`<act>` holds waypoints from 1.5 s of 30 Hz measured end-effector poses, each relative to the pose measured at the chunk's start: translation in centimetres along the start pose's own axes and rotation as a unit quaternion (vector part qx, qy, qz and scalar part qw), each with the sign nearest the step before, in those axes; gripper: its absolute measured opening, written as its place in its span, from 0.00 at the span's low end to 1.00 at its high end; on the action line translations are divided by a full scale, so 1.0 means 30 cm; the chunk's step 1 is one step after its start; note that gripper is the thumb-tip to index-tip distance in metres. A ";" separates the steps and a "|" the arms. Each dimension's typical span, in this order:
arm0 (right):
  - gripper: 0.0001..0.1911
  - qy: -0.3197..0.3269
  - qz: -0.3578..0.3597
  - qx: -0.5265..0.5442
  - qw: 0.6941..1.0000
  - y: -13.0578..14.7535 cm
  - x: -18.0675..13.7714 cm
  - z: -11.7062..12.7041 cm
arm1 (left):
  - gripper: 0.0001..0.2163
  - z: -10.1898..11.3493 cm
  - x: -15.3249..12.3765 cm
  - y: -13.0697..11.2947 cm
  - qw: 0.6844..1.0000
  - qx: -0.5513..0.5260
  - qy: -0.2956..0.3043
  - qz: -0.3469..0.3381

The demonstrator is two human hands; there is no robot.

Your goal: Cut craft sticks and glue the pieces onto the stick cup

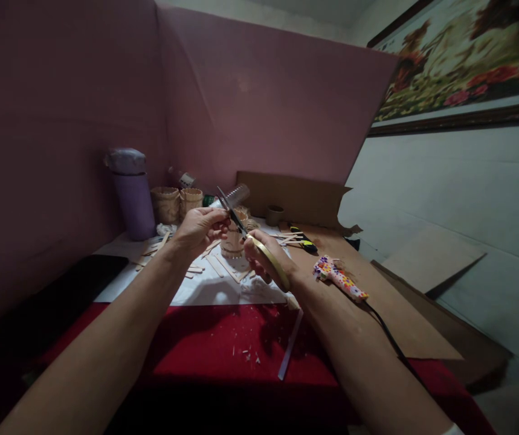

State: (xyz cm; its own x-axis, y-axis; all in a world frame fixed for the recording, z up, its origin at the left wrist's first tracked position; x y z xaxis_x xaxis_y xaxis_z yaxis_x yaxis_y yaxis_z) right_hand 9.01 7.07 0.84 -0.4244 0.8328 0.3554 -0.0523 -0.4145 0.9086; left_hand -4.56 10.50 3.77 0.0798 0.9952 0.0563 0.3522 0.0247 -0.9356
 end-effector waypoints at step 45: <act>0.33 -0.083 0.029 0.054 0.995 -0.017 0.013 0.018 | 0.06 -0.020 -0.001 0.007 0.997 0.002 0.073 0.008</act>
State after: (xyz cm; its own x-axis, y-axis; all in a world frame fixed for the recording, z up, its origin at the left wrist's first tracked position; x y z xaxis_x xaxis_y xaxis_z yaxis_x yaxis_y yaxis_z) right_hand 9.37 7.81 0.65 -0.2675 0.8620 0.4305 0.0680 -0.4288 0.9008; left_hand -3.92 10.42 3.78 0.2201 0.9712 0.0914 0.3464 0.0098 -0.9380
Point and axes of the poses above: each hand's wrist, its own x-axis towards the middle knuckle, its own z-axis out of the back of the hand, y = z × x, the point moved 8 cm from there along x, towards the middle knuckle, and after that the axes turned 10 degrees about z, right-handed, at the moved point
